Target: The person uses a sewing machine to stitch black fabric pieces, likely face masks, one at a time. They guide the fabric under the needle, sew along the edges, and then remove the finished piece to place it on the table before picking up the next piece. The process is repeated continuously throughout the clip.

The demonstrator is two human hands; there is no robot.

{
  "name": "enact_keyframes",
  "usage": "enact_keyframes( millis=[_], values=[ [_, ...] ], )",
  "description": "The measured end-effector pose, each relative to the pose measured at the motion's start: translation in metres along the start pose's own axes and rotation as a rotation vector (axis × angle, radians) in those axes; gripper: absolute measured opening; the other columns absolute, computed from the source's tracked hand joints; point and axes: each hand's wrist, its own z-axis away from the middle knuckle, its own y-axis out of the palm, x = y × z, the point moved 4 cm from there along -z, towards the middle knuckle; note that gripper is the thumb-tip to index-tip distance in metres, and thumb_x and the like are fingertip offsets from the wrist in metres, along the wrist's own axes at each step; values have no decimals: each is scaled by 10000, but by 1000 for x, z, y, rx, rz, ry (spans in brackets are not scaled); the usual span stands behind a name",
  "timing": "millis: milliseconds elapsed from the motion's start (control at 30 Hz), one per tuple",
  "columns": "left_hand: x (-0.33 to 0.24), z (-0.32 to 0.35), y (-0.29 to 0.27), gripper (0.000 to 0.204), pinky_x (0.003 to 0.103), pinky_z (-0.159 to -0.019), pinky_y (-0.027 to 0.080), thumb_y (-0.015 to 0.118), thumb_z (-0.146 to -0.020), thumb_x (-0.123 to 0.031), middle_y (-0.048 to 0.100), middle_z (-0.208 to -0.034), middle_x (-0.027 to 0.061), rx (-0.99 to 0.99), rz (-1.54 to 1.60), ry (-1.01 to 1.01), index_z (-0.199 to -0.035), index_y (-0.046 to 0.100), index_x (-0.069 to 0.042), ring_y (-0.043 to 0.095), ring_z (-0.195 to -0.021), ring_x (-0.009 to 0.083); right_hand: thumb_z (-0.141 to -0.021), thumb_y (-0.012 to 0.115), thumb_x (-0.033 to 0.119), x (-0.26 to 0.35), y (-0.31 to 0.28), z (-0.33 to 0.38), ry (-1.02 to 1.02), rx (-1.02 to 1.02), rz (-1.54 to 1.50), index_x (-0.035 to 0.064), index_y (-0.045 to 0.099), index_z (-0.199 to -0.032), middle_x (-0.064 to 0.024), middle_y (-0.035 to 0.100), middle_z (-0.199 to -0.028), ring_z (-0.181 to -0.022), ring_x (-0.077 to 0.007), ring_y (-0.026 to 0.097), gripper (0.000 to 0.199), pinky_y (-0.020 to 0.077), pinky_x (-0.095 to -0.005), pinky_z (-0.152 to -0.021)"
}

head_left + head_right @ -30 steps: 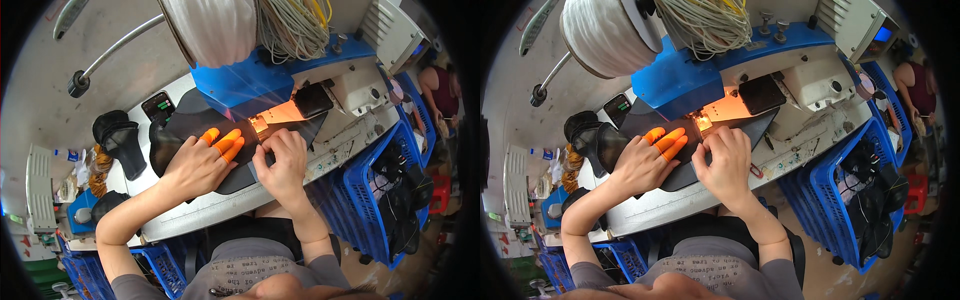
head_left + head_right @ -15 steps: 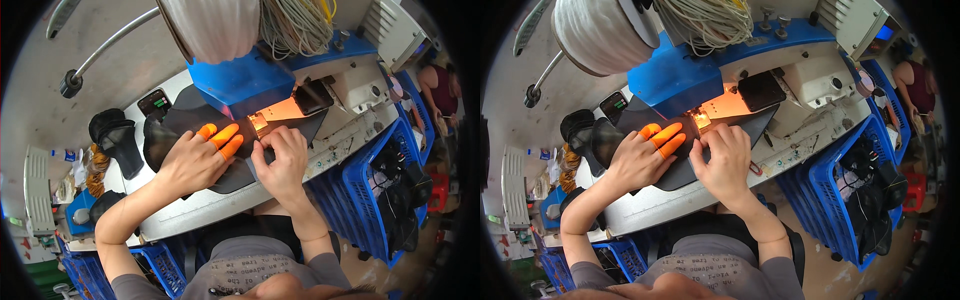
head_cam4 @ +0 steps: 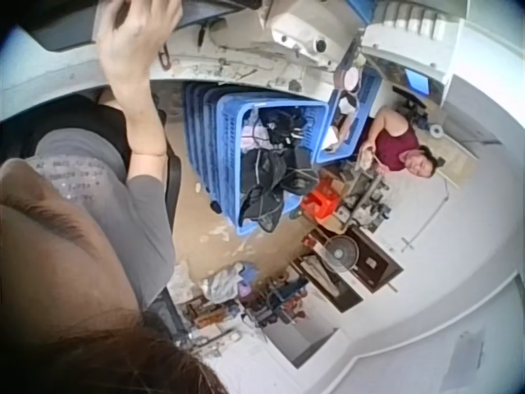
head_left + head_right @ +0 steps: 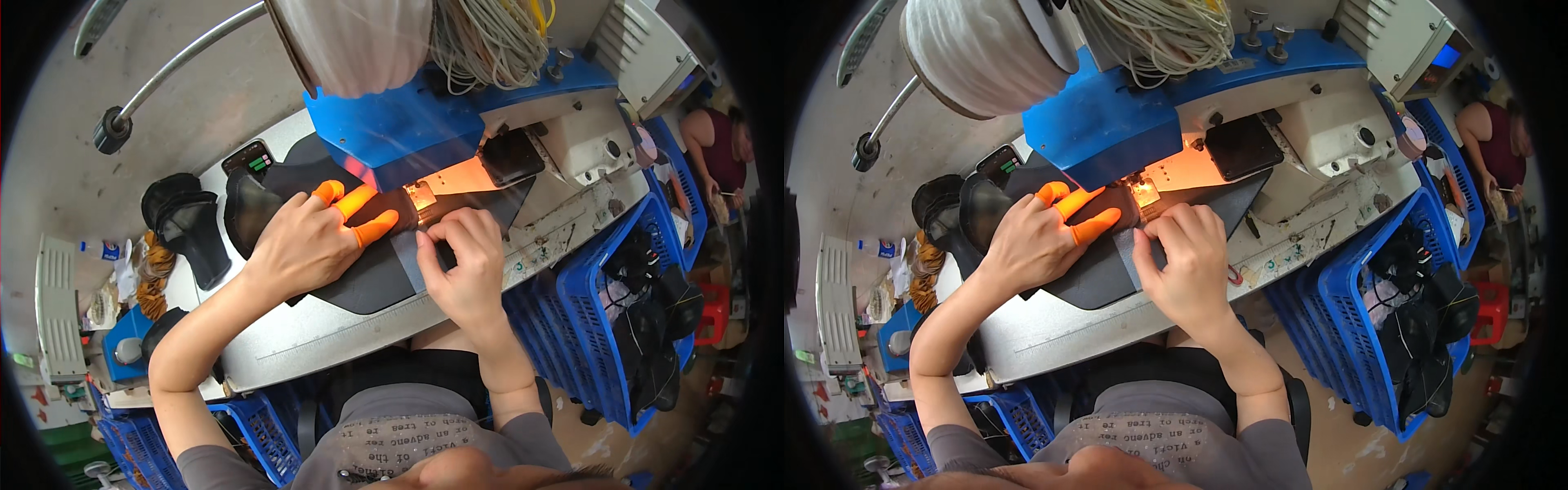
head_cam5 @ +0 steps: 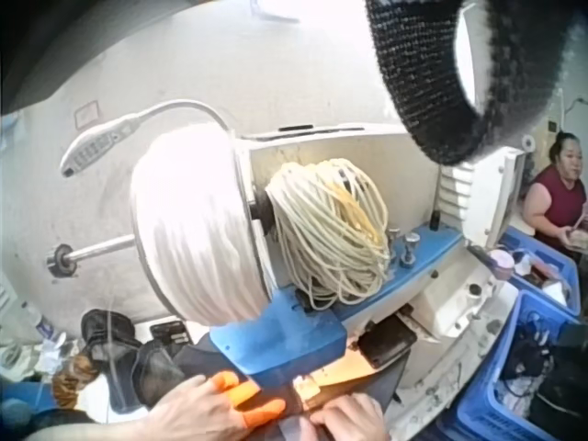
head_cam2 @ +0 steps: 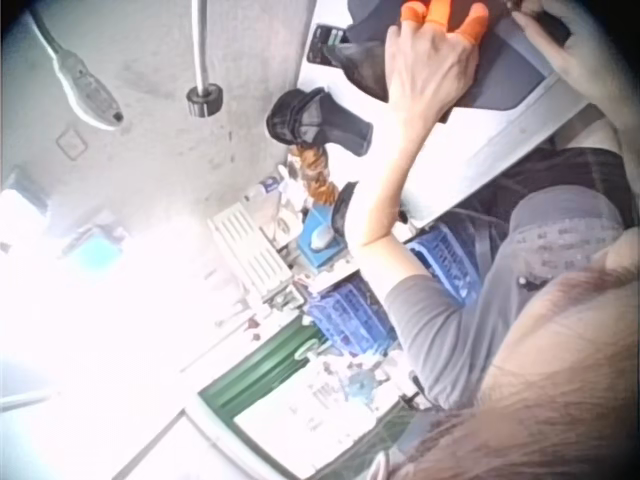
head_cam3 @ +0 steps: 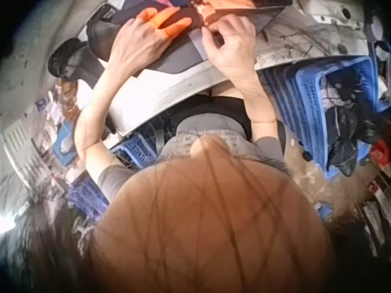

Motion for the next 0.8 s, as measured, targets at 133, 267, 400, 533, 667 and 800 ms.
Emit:
enact_keyframes(
  millis=[133, 267, 400, 533, 667, 800],
  values=[
    [6, -4, 0, 371, 335, -792, 483, 603, -897, -270, 684, -1007, 47, 108, 26, -16, -1267, 629, -260, 627, -947, 255, -709, 733, -3, -10, -12, 2, -18, -53, -63, 46, 612, -744, -84, 598, -778, -745, -286, 566, 135, 443, -390, -684],
    [10, -5, 3, 365, 329, -771, 483, 594, -896, -252, 666, -918, 47, 136, -12, -10, -1258, 633, -253, 627, -905, 240, -714, 731, -2, -24, -18, 2, -32, -103, -8, 47, 616, -739, -75, 600, -761, -738, -275, 563, 128, 428, -374, -687],
    [14, -8, -2, 417, 317, -748, 479, 620, -857, -246, 651, -895, 32, 62, -11, 3, -1275, 631, -250, 615, -899, 213, -707, 737, -1, -32, -15, 5, -44, -134, -52, 51, 618, -732, -67, 603, -762, -732, -265, 558, 132, 417, -364, -691],
    [18, -10, -5, 504, 317, -785, 466, 652, -812, -249, 645, -923, 15, 19, 12, 5, -1315, 610, -252, 597, -937, 213, -702, 739, -3, -33, -14, 5, -42, -145, -57, 51, 619, -733, -65, 603, -756, -732, -262, 557, 134, 412, -359, -687],
    [19, -10, -6, 550, 321, -809, 456, 670, -801, -253, 637, -951, 32, 70, -17, -19, -1346, 591, -267, 586, -930, 222, -702, 738, 0, -34, -13, 6, -44, -150, -66, 53, 618, -731, -60, 603, -753, -730, -256, 553, 135, 404, -356, -684],
    [17, -8, -5, 554, 319, -786, 463, 676, -816, -252, 641, -960, 50, 10, -86, -44, -1360, 582, -282, 582, -900, 232, -704, 734, 1, -34, -12, 7, -31, -144, -71, 59, 616, -730, -56, 602, -751, -730, -252, 546, 135, 395, -352, -688]
  ],
)
